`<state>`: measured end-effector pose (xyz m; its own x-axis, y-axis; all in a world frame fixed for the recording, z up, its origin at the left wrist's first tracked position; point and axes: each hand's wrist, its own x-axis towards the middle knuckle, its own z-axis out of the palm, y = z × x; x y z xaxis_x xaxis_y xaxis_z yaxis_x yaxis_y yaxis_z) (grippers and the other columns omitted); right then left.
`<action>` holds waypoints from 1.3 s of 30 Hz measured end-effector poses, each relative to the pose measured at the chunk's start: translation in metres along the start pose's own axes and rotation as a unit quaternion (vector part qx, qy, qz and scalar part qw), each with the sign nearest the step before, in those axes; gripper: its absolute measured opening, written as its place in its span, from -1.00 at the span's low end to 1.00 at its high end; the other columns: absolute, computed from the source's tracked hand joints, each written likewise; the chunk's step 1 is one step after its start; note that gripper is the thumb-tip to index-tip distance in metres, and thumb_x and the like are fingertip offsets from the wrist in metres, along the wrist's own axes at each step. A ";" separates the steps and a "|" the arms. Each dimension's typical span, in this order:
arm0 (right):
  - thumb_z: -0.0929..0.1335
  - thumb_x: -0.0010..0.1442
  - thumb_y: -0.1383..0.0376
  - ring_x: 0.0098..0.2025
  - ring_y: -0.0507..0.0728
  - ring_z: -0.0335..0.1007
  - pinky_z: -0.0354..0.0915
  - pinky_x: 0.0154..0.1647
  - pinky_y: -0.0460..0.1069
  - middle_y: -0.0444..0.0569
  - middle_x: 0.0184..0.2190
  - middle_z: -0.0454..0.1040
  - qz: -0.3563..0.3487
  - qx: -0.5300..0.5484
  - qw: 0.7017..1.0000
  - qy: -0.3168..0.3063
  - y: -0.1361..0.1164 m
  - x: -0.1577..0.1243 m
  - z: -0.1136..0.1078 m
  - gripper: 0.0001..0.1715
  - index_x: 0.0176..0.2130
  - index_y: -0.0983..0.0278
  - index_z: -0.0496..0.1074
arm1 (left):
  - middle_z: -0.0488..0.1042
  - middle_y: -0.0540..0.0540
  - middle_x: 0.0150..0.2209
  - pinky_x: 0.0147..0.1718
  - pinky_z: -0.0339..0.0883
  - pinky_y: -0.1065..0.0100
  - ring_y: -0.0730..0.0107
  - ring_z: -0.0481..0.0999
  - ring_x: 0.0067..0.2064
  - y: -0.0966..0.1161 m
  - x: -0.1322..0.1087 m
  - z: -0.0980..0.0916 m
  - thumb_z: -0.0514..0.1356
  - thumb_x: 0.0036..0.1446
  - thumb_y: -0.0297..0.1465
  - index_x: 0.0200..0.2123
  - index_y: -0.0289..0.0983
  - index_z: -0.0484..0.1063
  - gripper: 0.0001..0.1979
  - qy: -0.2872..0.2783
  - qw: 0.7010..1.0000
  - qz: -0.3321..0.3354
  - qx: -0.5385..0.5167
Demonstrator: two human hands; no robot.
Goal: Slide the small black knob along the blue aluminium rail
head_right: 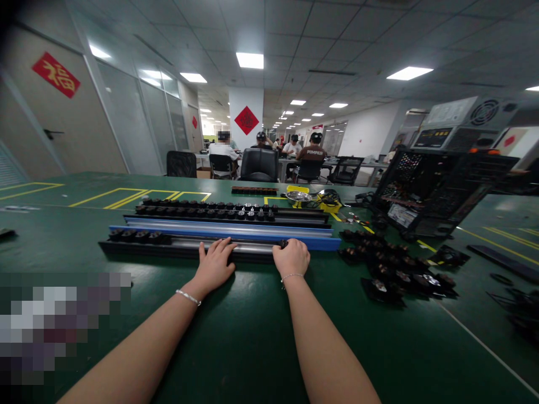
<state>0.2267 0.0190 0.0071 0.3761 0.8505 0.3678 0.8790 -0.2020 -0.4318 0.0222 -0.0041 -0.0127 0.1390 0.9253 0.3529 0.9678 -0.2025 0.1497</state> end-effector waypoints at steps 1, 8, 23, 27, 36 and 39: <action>0.24 -0.01 0.17 -0.09 0.23 0.27 0.14 -0.09 0.06 0.12 -0.22 0.45 0.002 0.001 1.000 -0.002 0.000 0.000 0.000 -0.62 -0.25 0.34 0.43 | 0.13 -0.03 0.23 0.16 -0.35 -0.23 0.10 0.04 0.23 0.000 0.000 0.000 0.04 0.00 -0.36 0.11 -0.08 0.21 -0.47 0.000 1.000 0.001 -0.001; 0.23 0.01 0.18 -0.11 0.23 0.30 0.17 -0.13 0.05 0.13 -0.22 0.45 0.008 -0.007 1.000 -0.010 0.001 0.001 -0.001 -0.60 -0.22 0.35 0.43 | 0.13 -0.02 0.23 0.16 -0.38 -0.24 0.14 0.04 0.23 -0.001 0.000 0.002 0.03 0.00 -0.37 0.10 -0.08 0.21 -0.48 0.008 1.000 0.006 -0.005; 0.24 0.00 0.18 -0.16 0.21 0.33 0.21 -0.19 0.03 0.12 -0.20 0.41 0.034 0.033 0.999 -0.006 0.005 0.002 -0.001 -0.64 -0.25 0.33 0.40 | 0.13 -0.04 0.23 0.16 -0.37 -0.23 0.09 0.03 0.24 0.001 0.000 -0.002 0.04 0.00 -0.36 0.10 -0.07 0.21 -0.47 -0.006 1.000 0.000 0.000; 0.23 -0.01 0.20 -0.17 0.20 0.33 0.20 -0.19 0.02 0.13 -0.19 0.40 0.040 0.041 0.998 0.000 0.007 0.003 0.000 -0.63 -0.23 0.34 0.39 | 0.12 -0.04 0.23 0.16 -0.37 -0.24 0.09 0.03 0.24 0.000 0.000 -0.002 0.04 0.00 -0.36 0.10 -0.07 0.21 -0.47 -0.007 1.000 0.000 -0.002; 0.24 -0.03 0.22 -0.17 0.20 0.31 0.19 -0.15 0.00 0.13 -0.25 0.41 0.025 0.056 0.998 0.020 0.012 0.007 0.005 -0.68 -0.29 0.34 0.39 | 0.14 -0.04 0.23 0.16 -0.35 -0.23 0.10 0.04 0.24 0.001 -0.001 -0.001 0.04 -0.01 -0.37 0.10 -0.07 0.22 -0.47 0.005 1.000 0.001 0.001; 0.24 -0.05 0.23 -0.16 0.21 0.30 0.18 -0.13 -0.01 0.14 -0.25 0.41 0.019 0.065 0.997 0.032 0.013 0.007 0.007 -0.70 -0.30 0.34 0.38 | 0.13 -0.05 0.23 0.17 -0.36 -0.21 0.10 0.03 0.24 0.002 -0.001 -0.002 0.04 -0.01 -0.37 0.10 -0.08 0.22 -0.47 -0.002 1.000 -0.005 0.002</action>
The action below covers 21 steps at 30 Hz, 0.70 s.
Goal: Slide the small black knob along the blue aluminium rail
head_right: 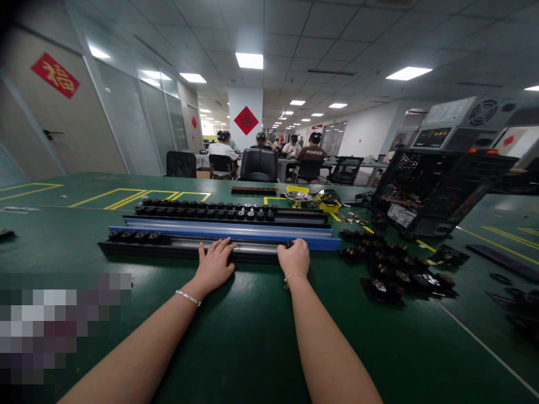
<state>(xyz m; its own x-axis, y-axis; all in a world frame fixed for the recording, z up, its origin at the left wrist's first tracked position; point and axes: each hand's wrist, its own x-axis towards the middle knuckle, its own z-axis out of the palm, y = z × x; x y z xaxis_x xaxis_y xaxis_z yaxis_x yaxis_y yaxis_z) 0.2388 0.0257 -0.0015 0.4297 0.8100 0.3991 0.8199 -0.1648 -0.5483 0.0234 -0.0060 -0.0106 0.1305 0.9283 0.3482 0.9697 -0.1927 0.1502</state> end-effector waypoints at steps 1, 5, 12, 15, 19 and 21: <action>0.24 -0.05 0.24 -0.15 0.21 0.30 0.18 -0.12 -0.01 0.14 -0.24 0.41 -0.002 0.004 1.000 0.003 0.000 0.000 0.000 -0.70 -0.30 0.34 0.38 | 0.13 -0.05 0.23 0.17 -0.37 -0.21 0.11 0.03 0.24 0.000 0.000 0.000 0.04 -0.01 -0.38 0.10 -0.08 0.22 -0.47 -0.002 1.000 -0.001 -0.001; 0.24 -0.06 0.25 -0.14 0.21 0.29 0.17 -0.10 -0.01 0.15 -0.24 0.40 0.001 0.016 1.000 0.008 0.001 0.001 0.001 -0.70 -0.31 0.35 0.38 | 0.13 -0.04 0.23 0.17 -0.37 -0.22 0.10 0.03 0.24 -0.001 0.000 0.000 0.04 -0.01 -0.37 0.10 -0.07 0.22 -0.47 -0.003 1.000 0.001 -0.005; 0.23 -0.06 0.25 -0.18 0.22 0.31 0.18 -0.14 -0.01 0.14 -0.29 0.43 0.008 0.014 1.000 -0.003 0.001 0.001 0.000 -0.70 -0.31 0.36 0.38 | 0.13 -0.03 0.23 0.16 -0.38 -0.22 0.12 0.03 0.24 -0.003 0.001 0.003 0.03 -0.01 -0.37 0.10 -0.08 0.22 -0.47 0.003 1.000 0.005 -0.010; 0.22 -0.04 0.24 -0.19 0.21 0.32 0.19 -0.15 0.00 0.13 -0.29 0.43 0.021 0.016 1.000 -0.012 0.002 0.001 -0.001 -0.67 -0.28 0.36 0.37 | 0.13 -0.03 0.23 0.16 -0.38 -0.24 0.12 0.04 0.23 -0.003 0.001 0.004 0.03 -0.01 -0.36 0.10 -0.08 0.21 -0.47 0.004 1.000 0.009 -0.015; 0.23 -0.04 0.23 -0.18 0.22 0.33 0.20 -0.16 0.00 0.13 -0.25 0.42 0.034 0.022 0.999 -0.024 0.002 -0.001 -0.003 -0.64 -0.23 0.36 0.35 | 0.14 -0.03 0.23 0.16 -0.38 -0.24 0.13 0.04 0.23 -0.004 0.001 0.005 0.03 -0.01 -0.37 0.10 -0.08 0.22 -0.48 0.011 1.000 0.013 -0.019; 0.24 -0.04 0.22 -0.18 0.22 0.33 0.20 -0.17 0.00 0.13 -0.25 0.42 0.042 0.026 0.998 -0.034 0.002 -0.002 -0.003 -0.62 -0.21 0.35 0.34 | 0.14 -0.03 0.23 0.16 -0.38 -0.24 0.14 0.04 0.23 -0.005 0.001 0.005 0.02 -0.01 -0.37 0.09 -0.08 0.22 -0.48 0.012 1.000 0.014 -0.019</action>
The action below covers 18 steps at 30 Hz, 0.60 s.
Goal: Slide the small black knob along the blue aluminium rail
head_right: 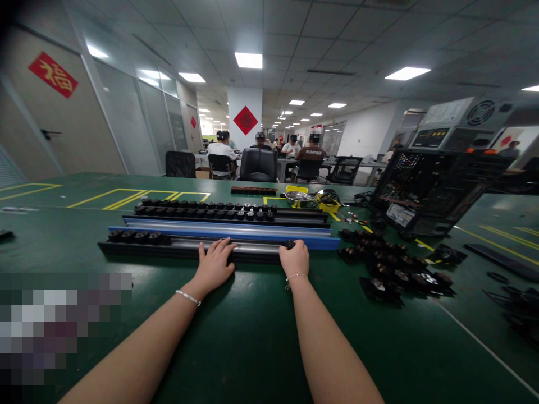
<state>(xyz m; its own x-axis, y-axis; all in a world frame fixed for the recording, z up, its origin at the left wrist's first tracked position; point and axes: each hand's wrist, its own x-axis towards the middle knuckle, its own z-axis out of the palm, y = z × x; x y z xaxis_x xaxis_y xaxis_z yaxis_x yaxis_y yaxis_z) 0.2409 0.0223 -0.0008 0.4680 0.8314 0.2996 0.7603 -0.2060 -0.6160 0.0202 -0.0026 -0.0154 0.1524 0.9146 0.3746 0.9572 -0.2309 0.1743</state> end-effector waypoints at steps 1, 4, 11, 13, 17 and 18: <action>0.24 -0.04 0.22 -0.19 0.22 0.33 0.21 -0.18 0.00 0.13 -0.25 0.43 0.005 0.004 1.000 -0.004 0.000 0.000 0.000 -0.62 -0.21 0.35 0.34 | 0.14 -0.03 0.23 0.16 -0.37 -0.24 0.13 0.04 0.23 0.000 0.000 0.000 0.02 0.00 -0.37 0.09 -0.08 0.22 -0.48 0.000 1.000 0.001 0.001; 0.25 -0.03 0.21 -0.22 0.19 0.35 0.22 -0.21 -0.02 0.10 -0.27 0.43 0.024 0.020 0.999 -0.013 0.000 -0.001 0.000 -0.62 -0.21 0.34 0.33 | 0.14 -0.03 0.23 0.16 -0.36 -0.24 0.11 0.04 0.23 0.000 0.000 0.000 0.03 0.00 -0.36 0.10 -0.08 0.22 -0.48 -0.002 1.000 0.001 0.010; 0.25 -0.01 0.17 -0.25 0.17 0.37 0.23 -0.26 -0.03 0.08 -0.29 0.44 0.046 0.040 0.997 -0.037 0.003 -0.001 -0.003 -0.61 -0.18 0.31 0.30 | 0.13 -0.02 0.23 0.16 -0.34 -0.24 0.10 0.04 0.23 0.001 0.000 0.000 0.04 0.00 -0.36 0.10 -0.08 0.21 -0.47 -0.003 1.000 -0.001 0.014; 0.25 0.00 0.17 -0.23 0.18 0.37 0.23 -0.24 -0.02 0.09 -0.28 0.44 0.053 0.042 0.997 -0.042 0.003 -0.001 -0.003 -0.60 -0.17 0.30 0.29 | 0.13 -0.02 0.23 0.16 -0.34 -0.24 0.10 0.04 0.23 0.001 0.000 -0.001 0.03 0.00 -0.36 0.10 -0.08 0.21 -0.48 -0.003 1.000 0.000 0.013; 0.24 0.01 0.17 -0.20 0.19 0.37 0.23 -0.21 -0.02 0.08 -0.26 0.44 0.057 0.042 0.997 -0.041 0.004 -0.001 -0.004 -0.60 -0.14 0.29 0.28 | 0.13 -0.03 0.23 0.16 -0.34 -0.23 0.11 0.04 0.24 0.002 0.000 -0.002 0.03 0.00 -0.36 0.10 -0.09 0.22 -0.48 -0.007 1.000 -0.002 0.015; 0.24 0.01 0.17 -0.21 0.18 0.38 0.24 -0.21 -0.02 0.08 -0.27 0.44 0.060 0.040 0.996 -0.043 0.004 0.000 -0.005 -0.59 -0.13 0.29 0.28 | 0.13 -0.03 0.23 0.16 -0.34 -0.23 0.10 0.03 0.24 0.002 0.000 -0.002 0.03 0.00 -0.36 0.10 -0.08 0.21 -0.48 -0.008 1.000 -0.003 0.015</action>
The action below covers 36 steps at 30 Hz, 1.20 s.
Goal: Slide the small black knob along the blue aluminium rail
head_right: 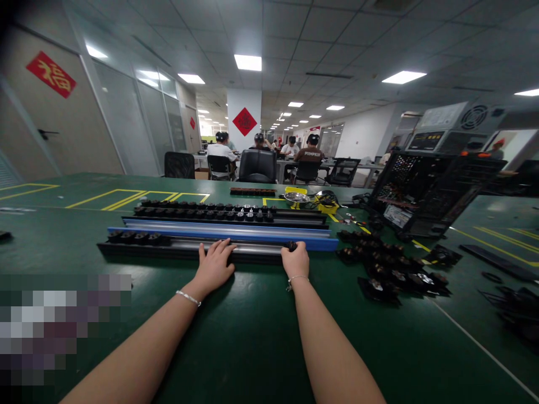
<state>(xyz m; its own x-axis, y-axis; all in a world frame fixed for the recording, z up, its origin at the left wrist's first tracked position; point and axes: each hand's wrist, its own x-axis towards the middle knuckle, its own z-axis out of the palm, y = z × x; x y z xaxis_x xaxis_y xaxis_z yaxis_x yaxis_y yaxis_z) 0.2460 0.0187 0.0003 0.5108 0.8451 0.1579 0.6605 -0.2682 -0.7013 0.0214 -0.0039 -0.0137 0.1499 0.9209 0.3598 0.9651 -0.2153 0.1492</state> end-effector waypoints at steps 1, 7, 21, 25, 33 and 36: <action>0.24 0.01 0.17 -0.22 0.18 0.38 0.24 -0.22 -0.02 0.07 -0.28 0.45 0.005 -0.002 1.000 -0.001 0.000 0.000 -0.001 -0.58 -0.12 0.29 0.28 | 0.13 -0.03 0.23 0.16 -0.34 -0.23 0.10 0.03 0.24 0.000 0.000 0.000 0.03 0.00 -0.36 0.10 -0.08 0.21 -0.48 0.000 1.000 0.000 -0.001; 0.24 0.02 0.17 -0.26 0.19 0.39 0.24 -0.26 -0.02 0.06 -0.31 0.45 0.017 -0.007 1.000 0.000 0.001 0.002 -0.004 -0.56 -0.10 0.29 0.28 | 0.13 -0.02 0.23 0.16 -0.37 -0.23 0.12 0.03 0.23 -0.002 0.001 0.003 0.03 0.00 -0.36 0.10 -0.08 0.21 -0.48 0.004 1.000 0.002 -0.009; 0.26 0.00 0.19 -0.20 0.17 0.39 0.25 -0.19 -0.03 0.06 -0.24 0.47 0.010 0.012 1.000 0.005 0.005 0.006 -0.003 -0.48 -0.03 0.30 0.32 | 0.14 -0.02 0.22 0.15 -0.35 -0.24 0.12 0.04 0.23 -0.003 0.000 0.004 0.03 -0.02 -0.37 0.09 -0.08 0.22 -0.47 0.015 1.000 0.006 -0.014; 0.26 0.00 0.19 -0.23 0.15 0.39 0.26 -0.21 -0.04 0.03 -0.29 0.47 0.006 0.009 1.000 0.007 0.007 0.007 -0.003 -0.50 -0.05 0.28 0.36 | 0.15 -0.02 0.22 0.16 -0.36 -0.24 0.12 0.04 0.23 -0.003 0.001 0.005 0.03 -0.02 -0.37 0.09 -0.08 0.23 -0.47 0.015 1.000 0.006 -0.014; 0.26 0.00 0.19 -0.24 0.14 0.39 0.26 -0.22 -0.05 0.00 -0.30 0.48 0.013 0.007 1.000 0.008 0.008 0.008 -0.007 -0.52 -0.07 0.25 0.38 | 0.12 -0.04 0.23 0.16 -0.37 -0.23 0.12 0.02 0.24 -0.001 0.000 0.001 0.03 -0.01 -0.36 0.10 -0.09 0.21 -0.47 -0.002 1.000 -0.001 -0.010; 0.26 0.00 0.18 -0.23 0.15 0.39 0.26 -0.21 -0.04 0.00 -0.29 0.48 0.013 0.007 1.000 0.006 0.008 0.008 -0.007 -0.53 -0.07 0.25 0.38 | 0.12 -0.04 0.23 0.16 -0.37 -0.22 0.12 0.02 0.24 -0.001 0.000 0.000 0.03 -0.01 -0.37 0.11 -0.09 0.21 -0.47 -0.001 1.000 -0.001 -0.009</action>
<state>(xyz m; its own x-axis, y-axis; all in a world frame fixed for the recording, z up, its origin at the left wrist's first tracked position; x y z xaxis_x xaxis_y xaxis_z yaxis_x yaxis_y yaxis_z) 0.2592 0.0201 0.0010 0.5343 0.8325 0.1466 0.6390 -0.2843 -0.7148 0.0207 -0.0035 -0.0142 0.1479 0.9224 0.3567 0.9614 -0.2187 0.1667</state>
